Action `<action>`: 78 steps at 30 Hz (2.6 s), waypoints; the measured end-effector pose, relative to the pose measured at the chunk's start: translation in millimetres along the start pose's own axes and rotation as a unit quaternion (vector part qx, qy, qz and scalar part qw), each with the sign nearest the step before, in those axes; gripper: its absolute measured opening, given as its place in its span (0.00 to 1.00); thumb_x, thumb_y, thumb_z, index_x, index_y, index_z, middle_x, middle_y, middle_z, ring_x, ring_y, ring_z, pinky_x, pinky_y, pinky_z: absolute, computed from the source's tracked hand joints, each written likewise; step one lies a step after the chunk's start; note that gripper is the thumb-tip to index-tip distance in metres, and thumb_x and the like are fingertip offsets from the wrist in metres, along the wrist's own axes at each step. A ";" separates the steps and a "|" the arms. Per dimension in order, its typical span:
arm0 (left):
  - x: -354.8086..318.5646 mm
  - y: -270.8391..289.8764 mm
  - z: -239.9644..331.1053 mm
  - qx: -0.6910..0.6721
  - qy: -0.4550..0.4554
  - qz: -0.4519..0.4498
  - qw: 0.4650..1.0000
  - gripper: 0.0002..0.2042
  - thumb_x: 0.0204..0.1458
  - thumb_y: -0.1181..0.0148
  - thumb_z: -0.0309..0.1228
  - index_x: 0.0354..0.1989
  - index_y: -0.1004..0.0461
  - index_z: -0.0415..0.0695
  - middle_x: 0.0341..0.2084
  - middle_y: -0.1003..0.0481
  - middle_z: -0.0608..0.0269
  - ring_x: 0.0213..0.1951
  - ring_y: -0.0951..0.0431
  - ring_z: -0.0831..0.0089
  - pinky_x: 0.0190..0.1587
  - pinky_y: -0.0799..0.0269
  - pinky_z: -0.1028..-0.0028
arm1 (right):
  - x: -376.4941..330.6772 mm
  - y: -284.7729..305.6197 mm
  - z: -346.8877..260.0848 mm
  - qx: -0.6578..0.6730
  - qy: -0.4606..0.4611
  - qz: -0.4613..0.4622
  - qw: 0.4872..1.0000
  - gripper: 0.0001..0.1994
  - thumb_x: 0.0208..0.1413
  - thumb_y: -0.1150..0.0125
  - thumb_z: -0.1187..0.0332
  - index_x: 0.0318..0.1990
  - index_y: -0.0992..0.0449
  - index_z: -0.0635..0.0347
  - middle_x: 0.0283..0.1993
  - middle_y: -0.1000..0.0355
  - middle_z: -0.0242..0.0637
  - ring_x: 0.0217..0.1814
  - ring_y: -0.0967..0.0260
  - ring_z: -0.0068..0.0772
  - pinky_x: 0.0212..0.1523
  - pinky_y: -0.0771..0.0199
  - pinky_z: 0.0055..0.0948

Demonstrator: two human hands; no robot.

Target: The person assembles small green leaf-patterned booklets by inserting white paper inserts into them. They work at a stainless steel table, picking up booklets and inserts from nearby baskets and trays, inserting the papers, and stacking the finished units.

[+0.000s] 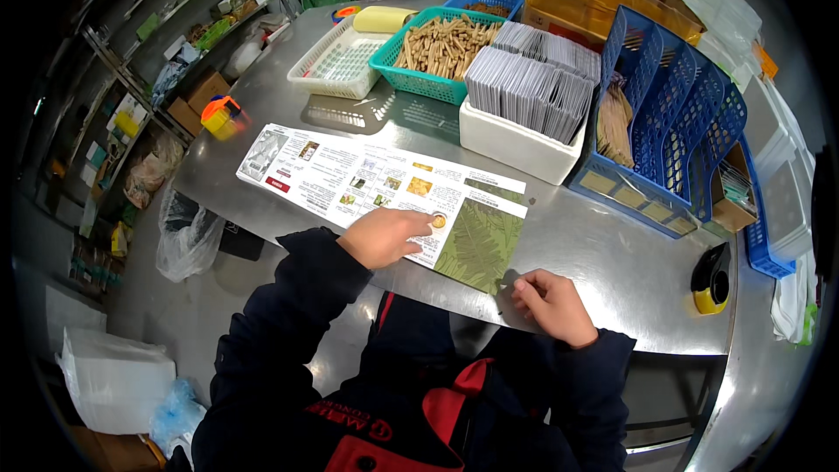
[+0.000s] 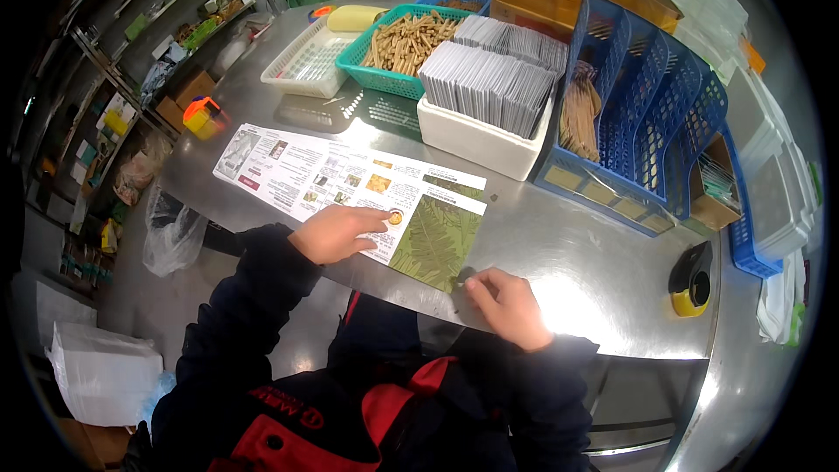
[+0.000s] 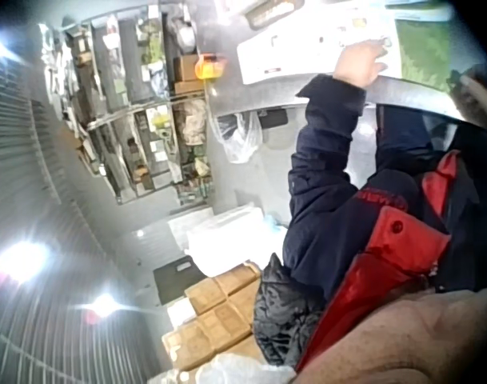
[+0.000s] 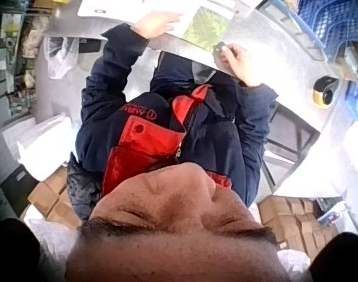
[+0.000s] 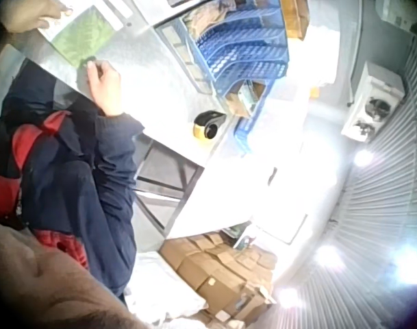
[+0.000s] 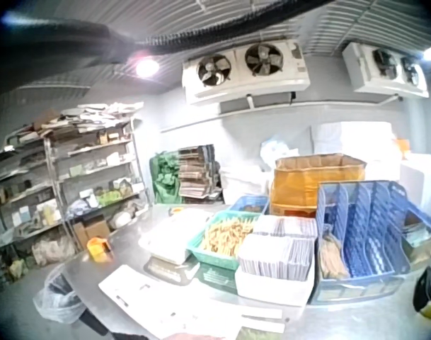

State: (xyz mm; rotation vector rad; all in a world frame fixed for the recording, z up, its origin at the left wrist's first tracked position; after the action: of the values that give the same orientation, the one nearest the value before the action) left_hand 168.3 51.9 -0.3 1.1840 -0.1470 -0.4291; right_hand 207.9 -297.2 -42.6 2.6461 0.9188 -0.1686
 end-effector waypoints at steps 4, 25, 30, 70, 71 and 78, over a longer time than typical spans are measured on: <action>-6.5 -8.4 37.4 0.102 -0.030 0.072 0.992 0.30 0.54 0.23 0.40 0.65 0.23 0.43 0.70 0.27 0.59 0.66 0.24 0.52 0.62 0.20 0.56 | -1.6 -2.2 0.5 -0.060 0.002 -0.029 0.998 0.15 0.75 0.36 0.62 0.51 0.19 0.70 0.38 0.16 0.35 0.36 0.20 0.23 0.39 0.19 0.26; -51.3 -24.2 98.2 0.109 -0.181 0.335 0.918 0.14 0.52 0.25 0.26 0.46 0.16 0.37 0.50 0.17 0.51 0.53 0.14 0.52 0.57 0.17 0.58 | 0.9 -37.0 -14.0 0.592 -0.037 -0.054 0.803 0.32 0.80 0.50 0.49 0.78 0.39 0.66 0.70 0.27 0.47 0.70 0.26 0.43 0.64 0.21 0.42; -66.2 -49.8 85.0 -0.029 0.071 0.334 0.939 0.30 0.56 0.24 0.30 0.67 0.26 0.32 0.71 0.31 0.40 0.73 0.31 0.43 0.71 0.30 0.54 | 5.9 -49.3 -14.1 0.533 -0.098 0.005 0.840 0.28 0.69 0.40 0.74 0.75 0.35 0.71 0.72 0.28 0.48 0.73 0.29 0.48 0.72 0.28 0.47; -114.9 41.7 96.2 -0.186 0.130 0.219 0.949 0.21 0.61 0.27 0.29 0.61 0.18 0.37 0.49 0.14 0.48 0.49 0.12 0.62 0.52 0.20 0.66 | 53.0 -54.7 -123.0 -0.004 0.353 -0.038 0.935 0.12 0.55 0.18 0.70 0.40 0.17 0.65 0.40 0.16 0.42 0.42 0.17 0.41 0.47 0.21 0.33; -120.2 46.9 96.4 -0.128 0.162 0.242 0.948 0.18 0.59 0.25 0.29 0.58 0.16 0.38 0.46 0.13 0.50 0.46 0.12 0.62 0.49 0.19 0.67 | 56.5 -56.6 -114.6 0.010 0.357 -0.019 0.934 0.12 0.55 0.18 0.71 0.39 0.17 0.65 0.39 0.16 0.42 0.40 0.17 0.40 0.45 0.21 0.32; -138.6 79.6 79.8 -0.256 0.154 0.251 0.921 0.11 0.63 0.26 0.31 0.47 0.12 0.36 0.33 0.12 0.53 0.34 0.15 0.69 0.39 0.21 0.70 | 58.9 -81.0 -114.9 0.150 0.309 -0.086 0.935 0.09 0.63 0.24 0.70 0.45 0.15 0.67 0.38 0.16 0.38 0.39 0.21 0.26 0.43 0.22 0.30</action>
State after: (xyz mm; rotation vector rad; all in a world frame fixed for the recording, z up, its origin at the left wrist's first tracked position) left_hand 35.3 62.8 118.5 0.6451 -0.0544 0.1730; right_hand 204.2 -163.3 30.2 2.9488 1.4150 0.5635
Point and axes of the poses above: each hand's wrist, its own x-axis towards the middle knuckle, its own y-axis out of the back of the hand, z = x × y, the point moved 3 cm from there along x, towards the middle knuckle
